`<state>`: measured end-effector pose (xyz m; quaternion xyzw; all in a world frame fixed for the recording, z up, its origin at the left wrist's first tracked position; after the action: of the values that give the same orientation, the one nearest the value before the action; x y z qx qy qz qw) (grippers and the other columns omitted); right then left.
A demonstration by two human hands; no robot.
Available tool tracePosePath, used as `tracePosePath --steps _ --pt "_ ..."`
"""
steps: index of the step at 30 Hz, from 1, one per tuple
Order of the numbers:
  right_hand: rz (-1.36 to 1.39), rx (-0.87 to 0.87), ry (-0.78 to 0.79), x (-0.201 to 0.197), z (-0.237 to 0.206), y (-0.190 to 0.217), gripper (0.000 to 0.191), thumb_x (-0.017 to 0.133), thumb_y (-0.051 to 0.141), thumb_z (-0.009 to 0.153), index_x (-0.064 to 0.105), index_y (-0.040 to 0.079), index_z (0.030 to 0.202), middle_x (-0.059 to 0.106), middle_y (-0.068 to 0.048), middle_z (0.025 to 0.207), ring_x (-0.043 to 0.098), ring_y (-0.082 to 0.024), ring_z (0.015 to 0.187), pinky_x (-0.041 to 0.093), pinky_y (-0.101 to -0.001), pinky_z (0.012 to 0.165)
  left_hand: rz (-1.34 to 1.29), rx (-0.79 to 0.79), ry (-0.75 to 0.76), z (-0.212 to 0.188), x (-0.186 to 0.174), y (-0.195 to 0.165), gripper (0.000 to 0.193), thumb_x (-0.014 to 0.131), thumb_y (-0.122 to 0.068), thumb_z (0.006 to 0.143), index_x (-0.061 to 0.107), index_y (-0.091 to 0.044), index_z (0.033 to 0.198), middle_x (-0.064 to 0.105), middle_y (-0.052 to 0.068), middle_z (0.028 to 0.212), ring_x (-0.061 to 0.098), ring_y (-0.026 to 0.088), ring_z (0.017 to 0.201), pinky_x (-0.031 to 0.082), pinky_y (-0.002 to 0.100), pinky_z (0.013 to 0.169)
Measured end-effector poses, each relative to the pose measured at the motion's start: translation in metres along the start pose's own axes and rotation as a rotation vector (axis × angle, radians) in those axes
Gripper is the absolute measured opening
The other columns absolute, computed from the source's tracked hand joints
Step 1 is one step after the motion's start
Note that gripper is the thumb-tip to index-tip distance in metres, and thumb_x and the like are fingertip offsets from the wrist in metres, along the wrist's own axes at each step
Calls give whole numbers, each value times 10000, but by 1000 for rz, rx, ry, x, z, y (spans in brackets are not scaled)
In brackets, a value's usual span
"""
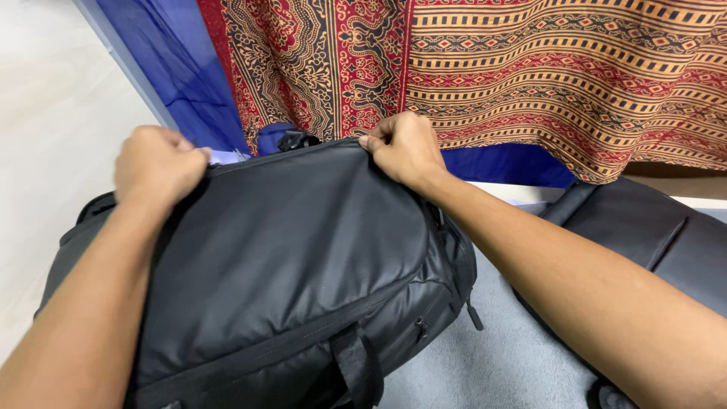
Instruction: The person opens a black duffel bag on a bed and packs items into it: headphones, a computer mouse, a laptop, a keyboard, an orange folder, a phone and a pen. They zip the compartments, fasten the buckle straps and adjust the handles, leaving the packed bag on the bed.
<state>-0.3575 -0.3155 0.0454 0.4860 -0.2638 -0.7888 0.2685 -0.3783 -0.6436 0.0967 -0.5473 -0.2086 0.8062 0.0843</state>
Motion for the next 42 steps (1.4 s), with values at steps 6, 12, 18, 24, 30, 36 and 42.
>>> tracePosePath --steps 6,12,18,24,30,36,42 --pt "-30 38 1 3 -5 -6 211 785 299 850 825 105 922 764 -156 836 751 -263 788 573 -392 812 -109 -103 -91 -14 -50 119 310 816 -169 960 690 72 811 700 256 799 704 418 667 500 567 616" --pt "-82 -7 6 3 -13 -12 238 757 308 872 815 107 986 773 -159 929 748 -289 870 563 -403 858 -534 -431 -53 -32 -38 175 189 693 -203 1016 719 -16 1017 701 179 923 600 258 704 482 442 661" --pt "-79 -67 52 -8 -38 -25 375 747 323 853 764 53 1112 761 -160 1057 736 -302 974 550 -402 900 -543 -480 -111 -42 -31 163 456 707 -259 1007 580 58 1309 664 283 1145 679 351 964 545 449 846" --pt "-9 -37 106 -13 -77 -29 686 768 383 849 568 -22 1366 617 -216 1344 615 -329 1230 471 -385 1037 -333 -165 -83 -76 -35 113 784 791 -319 887 456 53 1491 561 345 1345 620 431 1153 508 473 939" --pt "312 70 177 -15 -117 -37 806 768 331 845 430 -36 1478 606 -186 1395 599 -264 1300 451 -347 1093 187 327 178 -124 -5 48 813 698 -659 777 587 -202 1441 330 242 1604 176 339 1526 110 669 1098" --pt "318 186 179 -34 -140 -29 721 744 317 844 496 9 1447 682 -193 1302 675 -268 1198 517 -350 1023 225 387 289 -136 4 15 728 548 -661 843 504 -287 1466 228 164 1624 148 304 1506 75 678 1122" --pt "159 35 81 -33 -155 5 599 747 321 830 594 69 1351 568 -270 1409 554 -374 1329 450 -408 1084 127 580 337 -155 -13 30 559 513 -564 907 596 -312 1399 304 125 1616 213 228 1519 107 559 1172"
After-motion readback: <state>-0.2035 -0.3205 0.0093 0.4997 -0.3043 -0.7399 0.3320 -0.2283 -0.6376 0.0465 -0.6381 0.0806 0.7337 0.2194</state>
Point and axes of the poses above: each hand's wrist, its own z-axis towards the middle knuckle, its own x-axis out of the palm, y = z × x, the point moved 3 cm from there along z, towards the middle knuckle
